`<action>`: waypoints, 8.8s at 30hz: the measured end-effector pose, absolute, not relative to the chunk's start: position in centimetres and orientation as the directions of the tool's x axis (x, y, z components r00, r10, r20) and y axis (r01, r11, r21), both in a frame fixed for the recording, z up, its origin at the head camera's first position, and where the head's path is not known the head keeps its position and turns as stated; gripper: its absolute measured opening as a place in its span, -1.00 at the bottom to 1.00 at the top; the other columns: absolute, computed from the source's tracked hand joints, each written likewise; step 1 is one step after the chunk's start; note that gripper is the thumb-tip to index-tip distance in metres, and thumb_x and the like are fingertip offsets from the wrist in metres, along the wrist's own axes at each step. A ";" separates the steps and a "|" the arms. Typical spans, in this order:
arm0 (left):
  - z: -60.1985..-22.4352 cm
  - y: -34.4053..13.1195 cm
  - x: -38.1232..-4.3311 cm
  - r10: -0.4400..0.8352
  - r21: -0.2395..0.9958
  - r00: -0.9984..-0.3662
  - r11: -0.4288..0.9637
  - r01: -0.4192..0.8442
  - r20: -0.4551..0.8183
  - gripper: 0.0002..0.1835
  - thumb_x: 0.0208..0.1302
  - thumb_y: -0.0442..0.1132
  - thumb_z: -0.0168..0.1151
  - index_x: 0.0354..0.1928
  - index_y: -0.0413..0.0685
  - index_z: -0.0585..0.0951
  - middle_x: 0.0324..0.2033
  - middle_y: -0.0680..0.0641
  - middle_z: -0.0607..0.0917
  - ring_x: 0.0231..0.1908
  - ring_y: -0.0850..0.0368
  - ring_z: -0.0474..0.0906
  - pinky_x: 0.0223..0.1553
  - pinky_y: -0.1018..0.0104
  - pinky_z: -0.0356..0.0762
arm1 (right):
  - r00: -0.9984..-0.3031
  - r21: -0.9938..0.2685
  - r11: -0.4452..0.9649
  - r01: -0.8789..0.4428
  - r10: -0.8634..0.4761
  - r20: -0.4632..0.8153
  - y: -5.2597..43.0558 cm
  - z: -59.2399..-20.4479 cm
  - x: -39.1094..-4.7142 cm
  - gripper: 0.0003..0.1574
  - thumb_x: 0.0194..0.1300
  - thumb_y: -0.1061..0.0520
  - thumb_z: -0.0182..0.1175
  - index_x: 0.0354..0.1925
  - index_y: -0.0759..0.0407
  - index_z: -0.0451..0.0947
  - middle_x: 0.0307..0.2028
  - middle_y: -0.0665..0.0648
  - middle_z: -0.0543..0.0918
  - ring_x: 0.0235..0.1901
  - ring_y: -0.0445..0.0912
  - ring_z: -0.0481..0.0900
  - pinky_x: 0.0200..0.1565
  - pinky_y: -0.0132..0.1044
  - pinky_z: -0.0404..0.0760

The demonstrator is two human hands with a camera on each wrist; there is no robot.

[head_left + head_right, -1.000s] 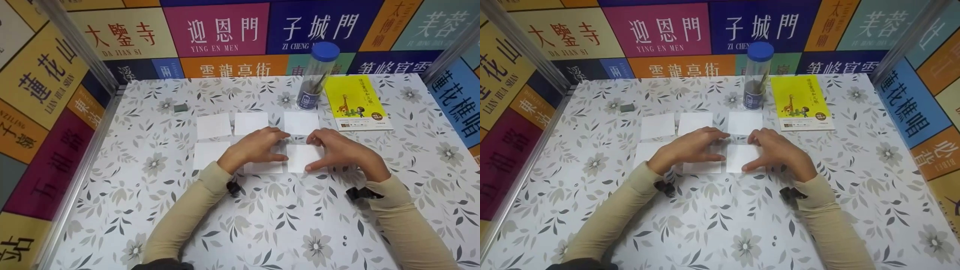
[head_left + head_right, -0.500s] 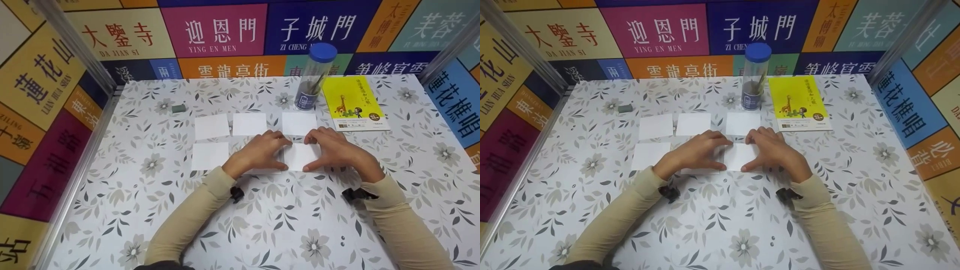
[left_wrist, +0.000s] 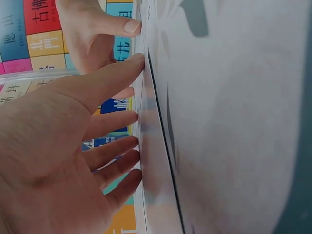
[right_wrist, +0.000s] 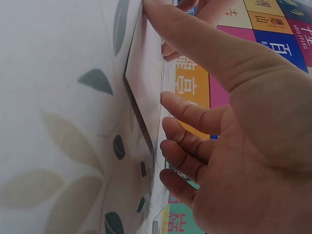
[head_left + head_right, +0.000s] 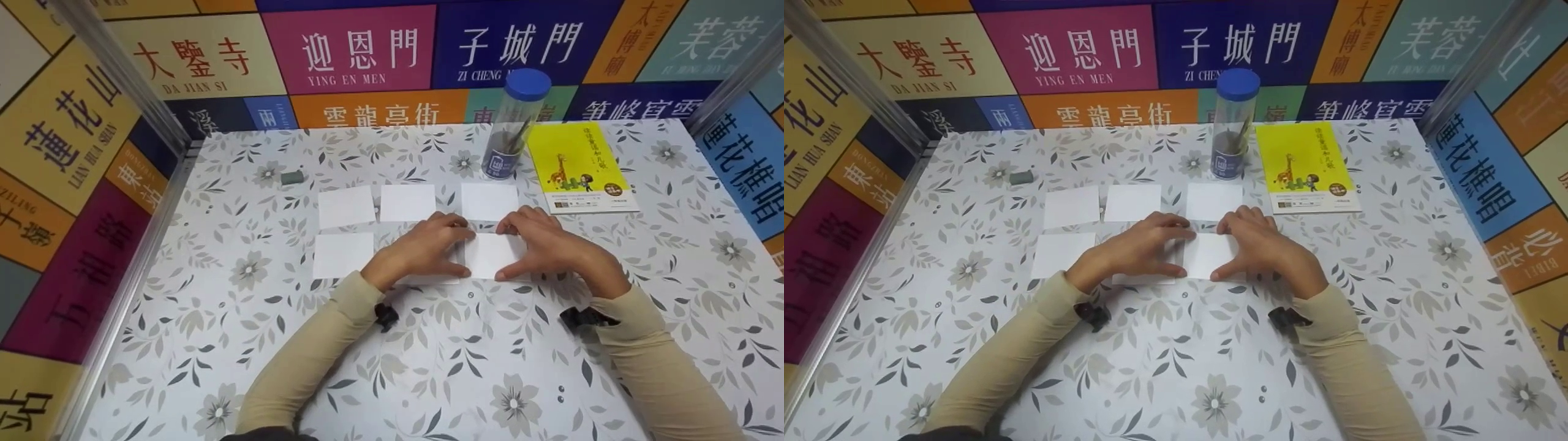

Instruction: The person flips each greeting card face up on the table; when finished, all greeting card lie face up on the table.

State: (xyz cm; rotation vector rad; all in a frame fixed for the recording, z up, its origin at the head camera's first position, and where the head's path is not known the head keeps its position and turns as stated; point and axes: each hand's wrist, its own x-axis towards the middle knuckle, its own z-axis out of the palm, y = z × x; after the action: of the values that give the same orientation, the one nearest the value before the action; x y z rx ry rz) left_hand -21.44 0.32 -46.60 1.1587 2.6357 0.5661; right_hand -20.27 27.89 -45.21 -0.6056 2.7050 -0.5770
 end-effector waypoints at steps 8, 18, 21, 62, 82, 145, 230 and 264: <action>-46.5 0.3 -21.5 0.735 0.396 -0.677 0.632 0.666 -0.035 -0.20 0.28 0.16 0.57 0.46 -0.07 0.60 0.53 -0.14 0.52 0.48 -0.10 0.45 0.58 0.14 0.40 | -0.856 -0.462 0.820 -0.339 -0.472 -0.211 27.6 -44.9 -20.2 0.09 -0.03 -0.28 0.74 0.29 0.15 0.48 0.22 0.25 0.55 0.24 0.17 0.44 0.36 0.16 0.36; -46.4 0.3 -21.5 0.707 0.405 -0.706 0.657 0.636 -0.039 -0.19 0.37 0.15 0.50 0.52 -0.10 0.54 0.53 -0.20 0.51 0.51 -0.11 0.43 0.60 0.10 0.38 | -0.852 -0.474 0.788 -0.392 -0.506 -0.135 27.4 -44.7 -20.3 -0.08 0.11 -0.16 0.70 0.29 0.21 0.58 0.03 0.19 0.50 -0.14 -0.01 0.46 -0.03 -0.13 0.47; -46.6 0.2 -21.7 0.689 0.429 -0.725 0.653 0.624 0.006 -0.34 0.48 0.11 0.41 0.47 -0.08 0.59 0.46 -0.19 0.58 0.48 -0.09 0.50 0.56 0.12 0.44 | -0.862 -0.475 0.778 -0.412 -0.502 -0.075 27.6 -44.9 -20.6 -0.32 0.23 -0.10 0.64 0.16 0.18 0.63 -0.18 0.15 0.57 -0.31 -0.07 0.44 -0.20 -0.22 0.44; -46.3 0.7 -21.8 0.541 0.803 -0.824 0.409 0.434 0.169 -0.46 0.43 -0.24 0.48 0.40 -0.04 0.61 -0.39 0.06 0.79 -0.52 0.35 0.62 -0.46 0.51 0.55 | -0.921 -0.673 0.695 -0.252 -0.386 -0.054 29.4 -44.7 -21.2 -0.67 0.49 0.05 0.41 0.14 0.10 0.74 -0.12 0.16 0.81 -0.21 -0.01 0.72 -0.22 -0.42 0.64; -46.6 0.6 -21.6 0.744 0.697 -0.669 0.486 0.527 -0.013 -0.20 0.29 -0.27 0.57 0.53 -0.24 0.46 -0.11 -0.07 0.85 -0.12 0.11 0.74 0.07 0.38 0.65 | -0.935 -0.566 0.808 -0.163 -0.310 -0.173 30.8 -45.4 -22.0 -0.77 0.34 -0.04 0.55 -0.16 0.06 0.84 -0.31 0.10 0.79 -0.33 -0.02 0.60 -0.35 -0.36 0.53; -45.7 -9.8 -21.1 0.639 0.581 -0.768 0.640 0.503 -0.040 -0.36 0.22 -0.16 0.66 0.34 -0.09 0.69 0.23 -0.08 0.77 0.27 0.01 0.67 0.39 0.10 0.58 | -0.831 -0.468 0.788 -0.400 -0.527 -0.177 18.3 -45.2 -19.9 0.09 -0.05 -0.23 0.76 0.23 0.14 0.38 0.11 0.15 0.45 0.12 0.06 0.44 0.23 -0.01 0.57; -47.3 -9.6 -21.7 0.470 0.603 -0.880 0.683 0.411 0.068 -0.60 0.33 -0.20 0.56 0.18 -0.08 0.78 -0.10 -0.14 0.72 -0.12 0.00 0.67 -0.10 0.20 0.65 | -0.791 -0.494 0.712 -0.499 -0.607 -0.077 19.3 -46.0 -20.8 -0.19 0.25 -0.09 0.60 0.40 0.03 0.62 0.54 0.17 0.49 0.59 0.18 0.33 0.62 0.25 0.23; -45.8 -20.1 -19.4 0.448 0.529 -0.894 0.762 0.373 -0.015 -0.40 0.16 0.10 0.69 0.20 0.05 0.77 0.05 -0.07 0.76 0.09 -0.07 0.65 0.18 -0.02 0.63 | -0.651 -0.543 0.568 -0.619 -0.757 -0.049 6.1 -45.2 -21.7 -0.21 0.33 -0.05 0.53 0.42 0.15 0.57 0.37 0.14 0.65 0.42 0.06 0.55 0.53 -0.05 0.47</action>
State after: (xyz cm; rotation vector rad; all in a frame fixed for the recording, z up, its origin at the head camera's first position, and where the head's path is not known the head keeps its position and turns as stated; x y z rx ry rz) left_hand -19.43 -20.11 -45.78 0.6602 2.8155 0.8001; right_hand -21.73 6.14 -45.24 -1.1368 2.5262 -0.7161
